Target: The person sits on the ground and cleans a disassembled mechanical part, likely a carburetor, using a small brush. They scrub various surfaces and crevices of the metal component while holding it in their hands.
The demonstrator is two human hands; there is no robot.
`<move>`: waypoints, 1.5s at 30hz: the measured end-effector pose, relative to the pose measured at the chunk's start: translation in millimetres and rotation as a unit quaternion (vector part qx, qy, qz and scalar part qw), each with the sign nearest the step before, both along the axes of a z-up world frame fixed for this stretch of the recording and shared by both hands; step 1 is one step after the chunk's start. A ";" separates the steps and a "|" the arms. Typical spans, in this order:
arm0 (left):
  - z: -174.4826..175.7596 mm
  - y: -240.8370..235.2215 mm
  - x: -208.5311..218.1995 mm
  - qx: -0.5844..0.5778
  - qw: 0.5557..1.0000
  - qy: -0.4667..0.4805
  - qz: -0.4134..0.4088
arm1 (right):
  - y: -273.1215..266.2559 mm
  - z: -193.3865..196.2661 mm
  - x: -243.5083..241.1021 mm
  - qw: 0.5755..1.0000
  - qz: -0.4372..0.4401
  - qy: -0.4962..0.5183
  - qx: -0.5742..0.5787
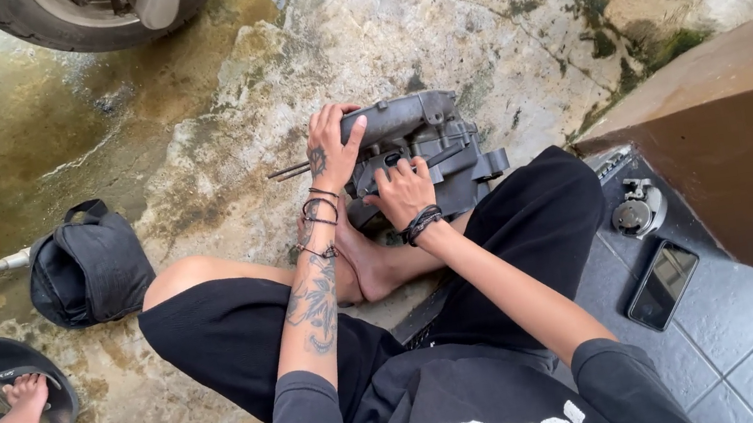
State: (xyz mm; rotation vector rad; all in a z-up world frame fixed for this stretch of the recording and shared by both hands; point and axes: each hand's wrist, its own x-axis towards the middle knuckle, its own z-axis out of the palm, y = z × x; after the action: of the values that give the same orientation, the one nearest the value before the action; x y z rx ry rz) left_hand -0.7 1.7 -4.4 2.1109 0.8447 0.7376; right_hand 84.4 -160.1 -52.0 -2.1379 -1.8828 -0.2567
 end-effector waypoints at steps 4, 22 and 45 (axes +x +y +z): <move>-1.4 -3.4 1.6 -0.005 1.000 0.002 0.006 | -6.5 15.3 4.5 1.000 0.015 -0.003 -0.024; 0.5 -2.5 1.3 -0.014 1.000 -0.024 0.010 | -52.5 -30.4 168.9 0.944 -0.183 0.229 -0.150; 6.0 -4.1 -0.5 0.010 1.000 -0.011 0.009 | -19.3 1.5 125.1 0.944 -0.106 0.162 -0.268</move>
State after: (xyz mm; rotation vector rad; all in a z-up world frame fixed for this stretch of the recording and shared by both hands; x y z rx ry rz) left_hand -1.2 -2.4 1.5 2.1110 0.8497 0.7810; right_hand 209.5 -179.5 -50.5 -2.5272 -1.6573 0.6049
